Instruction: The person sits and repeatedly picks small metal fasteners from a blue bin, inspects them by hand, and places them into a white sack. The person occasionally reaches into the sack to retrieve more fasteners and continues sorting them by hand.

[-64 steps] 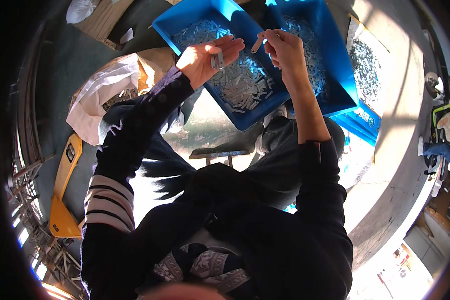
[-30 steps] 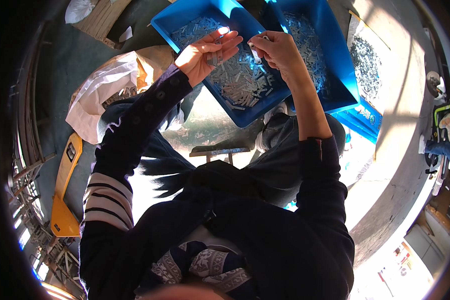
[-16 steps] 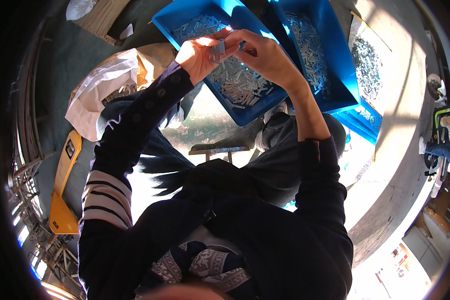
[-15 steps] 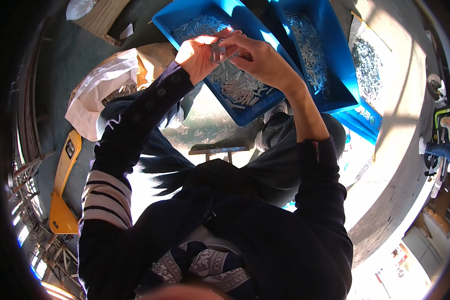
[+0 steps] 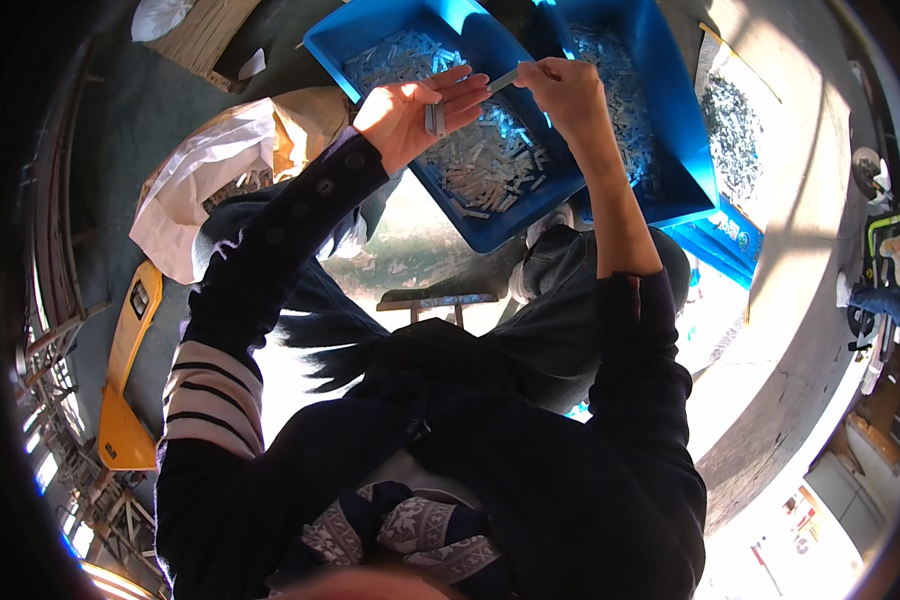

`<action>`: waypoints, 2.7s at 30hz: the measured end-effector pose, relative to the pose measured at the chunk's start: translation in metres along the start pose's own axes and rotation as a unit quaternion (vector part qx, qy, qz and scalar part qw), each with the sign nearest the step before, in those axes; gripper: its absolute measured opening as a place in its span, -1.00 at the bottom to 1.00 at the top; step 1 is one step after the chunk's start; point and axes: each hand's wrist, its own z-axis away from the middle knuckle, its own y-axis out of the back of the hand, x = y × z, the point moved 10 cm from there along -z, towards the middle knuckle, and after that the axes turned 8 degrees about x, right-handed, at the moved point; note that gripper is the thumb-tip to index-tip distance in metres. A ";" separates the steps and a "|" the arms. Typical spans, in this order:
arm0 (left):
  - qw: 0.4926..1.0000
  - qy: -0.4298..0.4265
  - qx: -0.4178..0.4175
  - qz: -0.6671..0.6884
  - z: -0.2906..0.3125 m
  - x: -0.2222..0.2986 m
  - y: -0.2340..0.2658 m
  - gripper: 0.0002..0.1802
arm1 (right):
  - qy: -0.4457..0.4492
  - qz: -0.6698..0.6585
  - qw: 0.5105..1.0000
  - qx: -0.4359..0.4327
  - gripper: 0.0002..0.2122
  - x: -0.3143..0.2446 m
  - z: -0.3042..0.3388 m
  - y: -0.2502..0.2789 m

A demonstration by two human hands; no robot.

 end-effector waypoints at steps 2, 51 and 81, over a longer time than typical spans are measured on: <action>1.000 0.004 0.001 0.005 -0.002 -0.003 0.002 -0.65 | -0.035 0.006 0.996 0.079 -0.79 0.020 -0.011 0.032; 0.999 -0.017 0.001 0.051 0.006 0.007 -0.008 -0.45 | -0.143 -0.512 0.810 -0.247 -0.79 -0.044 0.049 -0.067; 0.989 -0.134 -0.019 0.055 -0.008 0.034 0.001 -0.60 | -0.169 -0.383 0.895 -0.154 -0.89 -0.020 0.037 -0.081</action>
